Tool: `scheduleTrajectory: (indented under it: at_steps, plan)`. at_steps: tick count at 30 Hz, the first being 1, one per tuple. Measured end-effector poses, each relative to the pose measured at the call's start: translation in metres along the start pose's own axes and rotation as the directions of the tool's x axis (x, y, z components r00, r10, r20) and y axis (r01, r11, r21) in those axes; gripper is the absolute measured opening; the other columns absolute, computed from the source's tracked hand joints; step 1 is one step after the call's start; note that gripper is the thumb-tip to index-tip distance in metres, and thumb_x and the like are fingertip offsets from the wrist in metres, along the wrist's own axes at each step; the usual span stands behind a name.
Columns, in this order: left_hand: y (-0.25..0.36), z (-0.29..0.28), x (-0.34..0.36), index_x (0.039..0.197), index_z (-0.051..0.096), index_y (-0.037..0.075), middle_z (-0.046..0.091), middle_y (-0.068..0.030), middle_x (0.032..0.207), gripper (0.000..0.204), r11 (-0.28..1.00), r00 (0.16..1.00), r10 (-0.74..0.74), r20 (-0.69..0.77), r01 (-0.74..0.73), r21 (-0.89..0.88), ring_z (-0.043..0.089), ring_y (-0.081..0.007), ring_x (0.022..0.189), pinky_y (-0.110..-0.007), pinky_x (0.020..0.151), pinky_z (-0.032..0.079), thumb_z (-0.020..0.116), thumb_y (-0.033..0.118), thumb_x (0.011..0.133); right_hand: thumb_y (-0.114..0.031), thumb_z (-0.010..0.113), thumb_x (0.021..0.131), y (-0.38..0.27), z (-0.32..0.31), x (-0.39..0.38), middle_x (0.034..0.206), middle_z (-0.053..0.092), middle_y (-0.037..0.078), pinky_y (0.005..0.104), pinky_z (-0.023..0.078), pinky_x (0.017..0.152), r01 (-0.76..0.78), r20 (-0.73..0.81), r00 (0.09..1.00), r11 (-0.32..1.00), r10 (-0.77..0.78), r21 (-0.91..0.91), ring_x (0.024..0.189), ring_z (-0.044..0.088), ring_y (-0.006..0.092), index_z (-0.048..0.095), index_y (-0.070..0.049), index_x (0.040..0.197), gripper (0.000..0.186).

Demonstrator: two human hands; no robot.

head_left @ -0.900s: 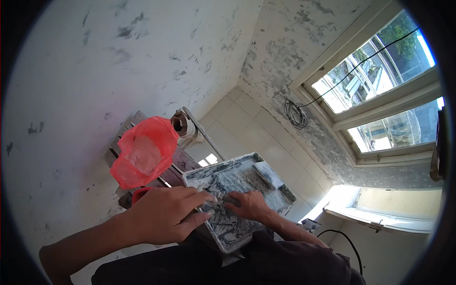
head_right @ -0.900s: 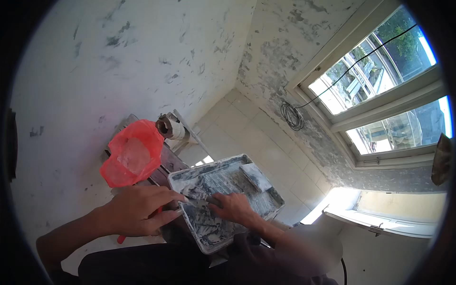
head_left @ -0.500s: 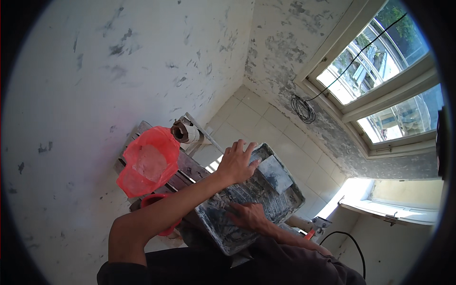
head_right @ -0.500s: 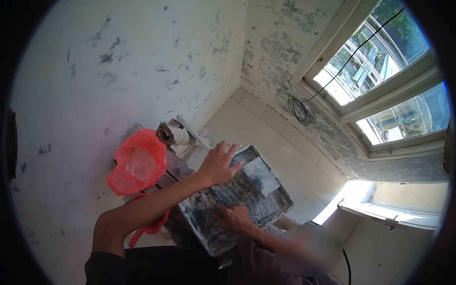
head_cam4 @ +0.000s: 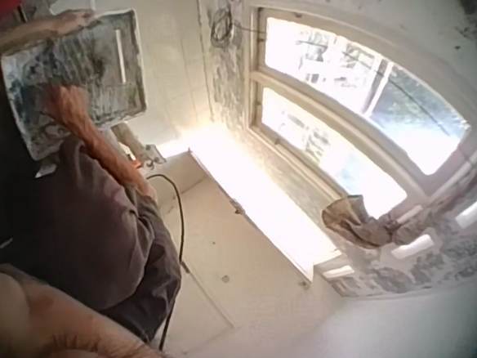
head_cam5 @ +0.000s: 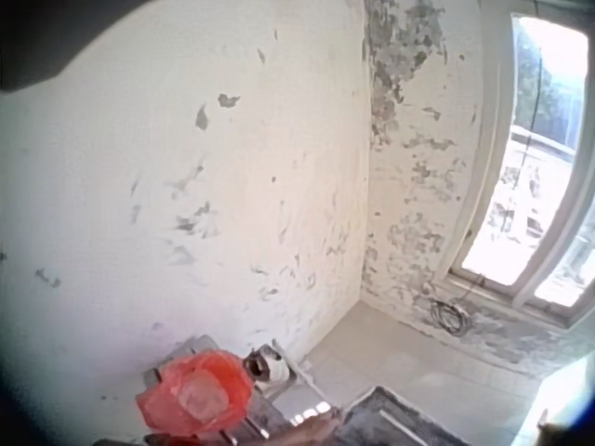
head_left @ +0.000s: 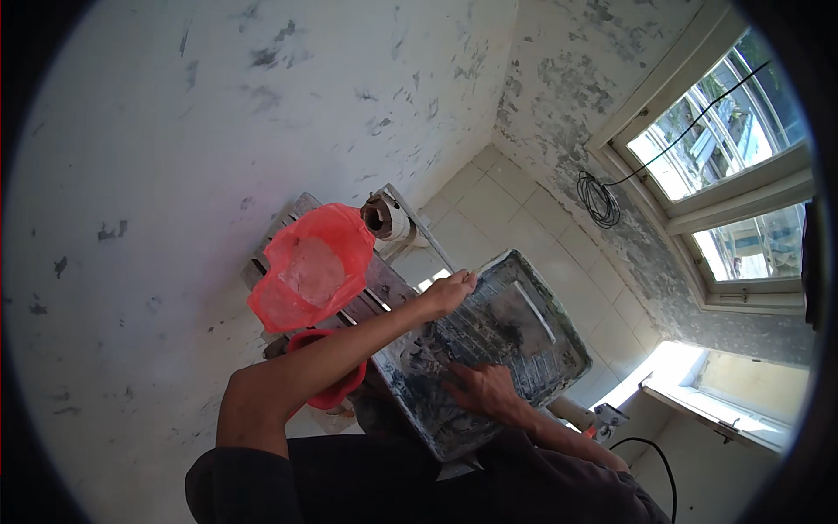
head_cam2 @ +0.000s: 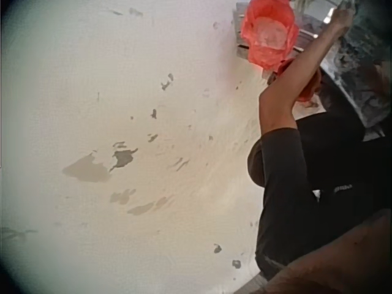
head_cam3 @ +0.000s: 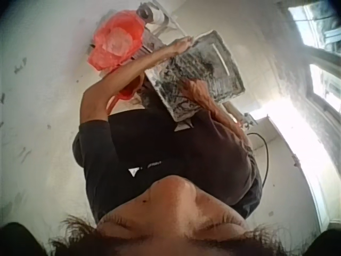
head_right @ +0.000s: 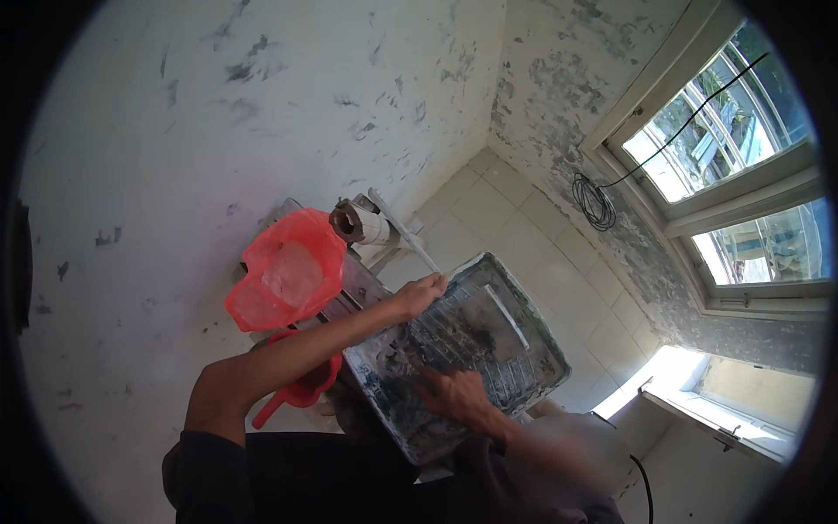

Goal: Applying wall filler or plaster to a wall using a spatula and tray.

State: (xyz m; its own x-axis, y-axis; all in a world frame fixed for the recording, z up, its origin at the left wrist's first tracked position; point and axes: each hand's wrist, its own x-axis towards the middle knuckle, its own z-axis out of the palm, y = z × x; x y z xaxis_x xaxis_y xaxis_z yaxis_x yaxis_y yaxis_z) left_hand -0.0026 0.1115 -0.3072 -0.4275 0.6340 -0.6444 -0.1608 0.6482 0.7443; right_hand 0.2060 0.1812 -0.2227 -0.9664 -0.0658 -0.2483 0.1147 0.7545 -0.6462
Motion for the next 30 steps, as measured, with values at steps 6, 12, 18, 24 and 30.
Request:
scheduleTrajectory:
  at_steps: [6,12,18,24,30]
  plan:
    - [-0.012,-0.003,0.009,0.123,0.058,-0.003,0.061,-0.0242,0.124,0.059,0.991,1.0,0.009,-0.005,-0.008,0.134,0.056,-0.0328,0.121,-0.038,0.101,0.04,0.042,0.049,0.099,-0.033,0.069,0.084,0.0,-0.001,0.006,0.069,0.068,0.013,0.0445,0.053,0.054,0.057,-0.027,0.998,0.996,-0.055,0.071,0.061,0.066,0.0343,0.069,-0.014,0.103,0.027]
    - [-0.031,-0.004,0.012,0.126,0.058,0.001,0.062,-0.0241,0.123,0.058,0.992,0.996,0.087,-0.006,-0.086,0.096,0.057,-0.0357,0.121,-0.041,0.1,0.043,0.042,0.05,0.099,-0.036,0.07,0.084,0.0,-0.002,0.001,0.07,0.068,0.016,0.0463,0.054,0.058,-0.006,0.024,1.0,0.998,0.004,0.056,0.065,0.068,0.0357,0.07,-0.015,0.106,0.03]
    - [0.018,-0.012,-0.017,0.109,0.058,0.004,0.065,-0.0224,0.096,0.037,0.978,0.96,0.181,-0.212,-0.153,0.143,0.062,-0.0412,0.096,-0.045,0.082,0.046,0.042,0.037,0.101,-0.037,0.071,0.083,-0.005,-0.018,0.009,0.071,0.069,0.017,0.047,0.054,0.059,0.0,-0.035,0.999,1.0,0.001,0.031,0.065,0.068,0.0369,0.07,-0.014,0.108,0.034]
    - [0.08,-0.036,-0.051,0.111,0.057,0.002,0.065,-0.0253,0.096,0.041,0.947,0.939,0.276,-0.207,-0.229,0.226,0.061,-0.0444,0.098,-0.047,0.082,0.045,0.039,0.037,0.101,-0.035,0.072,0.082,-0.034,-0.066,0.003,0.069,0.068,0.017,0.0453,0.054,0.057,0.031,-0.081,0.996,1.0,-0.031,-0.001,0.063,0.068,0.0359,0.07,-0.011,0.107,0.034]
    - [0.138,-0.071,-0.127,0.117,0.058,0.006,0.065,-0.0265,0.106,0.041,0.943,0.96,0.174,-0.221,-0.098,0.317,0.059,-0.0454,0.104,-0.05,0.09,0.044,0.035,0.036,0.101,-0.031,0.075,0.081,-0.09,-0.136,0.003,0.072,0.07,0.014,0.0425,0.053,0.058,0.131,0.047,0.991,0.991,-0.129,-0.037,0.061,0.068,0.0323,0.071,-0.009,0.105,0.033]
